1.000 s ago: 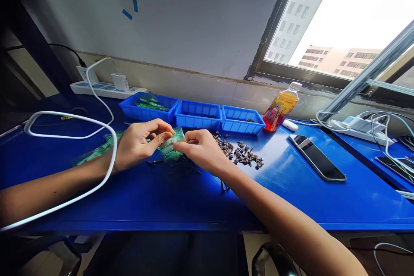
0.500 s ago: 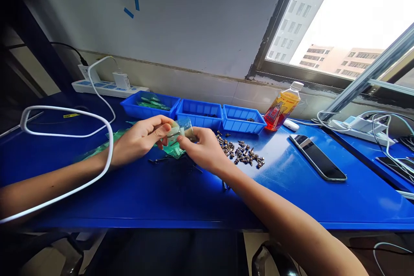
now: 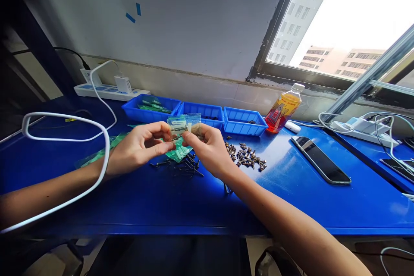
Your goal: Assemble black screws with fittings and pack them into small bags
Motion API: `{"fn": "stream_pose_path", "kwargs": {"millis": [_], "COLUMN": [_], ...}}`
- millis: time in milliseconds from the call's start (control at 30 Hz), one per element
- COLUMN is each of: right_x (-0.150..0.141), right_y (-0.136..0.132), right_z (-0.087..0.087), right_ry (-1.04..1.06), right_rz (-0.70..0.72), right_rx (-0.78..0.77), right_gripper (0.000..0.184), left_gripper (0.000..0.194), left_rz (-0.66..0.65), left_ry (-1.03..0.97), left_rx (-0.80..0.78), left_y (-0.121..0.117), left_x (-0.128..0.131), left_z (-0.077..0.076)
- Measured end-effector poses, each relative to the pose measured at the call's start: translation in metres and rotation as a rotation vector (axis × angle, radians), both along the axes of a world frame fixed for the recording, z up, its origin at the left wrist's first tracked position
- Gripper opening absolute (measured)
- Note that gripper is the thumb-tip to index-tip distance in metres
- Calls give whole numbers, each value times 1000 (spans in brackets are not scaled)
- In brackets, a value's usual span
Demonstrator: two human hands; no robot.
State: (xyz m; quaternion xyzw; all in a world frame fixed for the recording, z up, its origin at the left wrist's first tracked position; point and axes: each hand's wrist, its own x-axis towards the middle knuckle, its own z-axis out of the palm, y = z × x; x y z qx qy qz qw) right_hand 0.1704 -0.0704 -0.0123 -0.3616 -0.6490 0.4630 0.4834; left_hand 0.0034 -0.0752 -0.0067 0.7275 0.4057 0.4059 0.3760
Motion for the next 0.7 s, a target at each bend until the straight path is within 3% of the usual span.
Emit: {"fn": "stream_pose_path", "kwargs": {"millis": [200, 700], "right_x": [0, -3], "right_y": [0, -2], "right_z": [-1, -1], "right_ry": [-55, -20], "right_rz": [-31, -78], "right_rx": [65, 52], "right_gripper": [22, 25], "left_gripper": [18, 21], "left_rz": [10, 49], "left_ry": [52, 59], "left_rx": [10, 13], "left_y": [2, 2], "left_x": [2, 2], "left_z": [-3, -2]}}
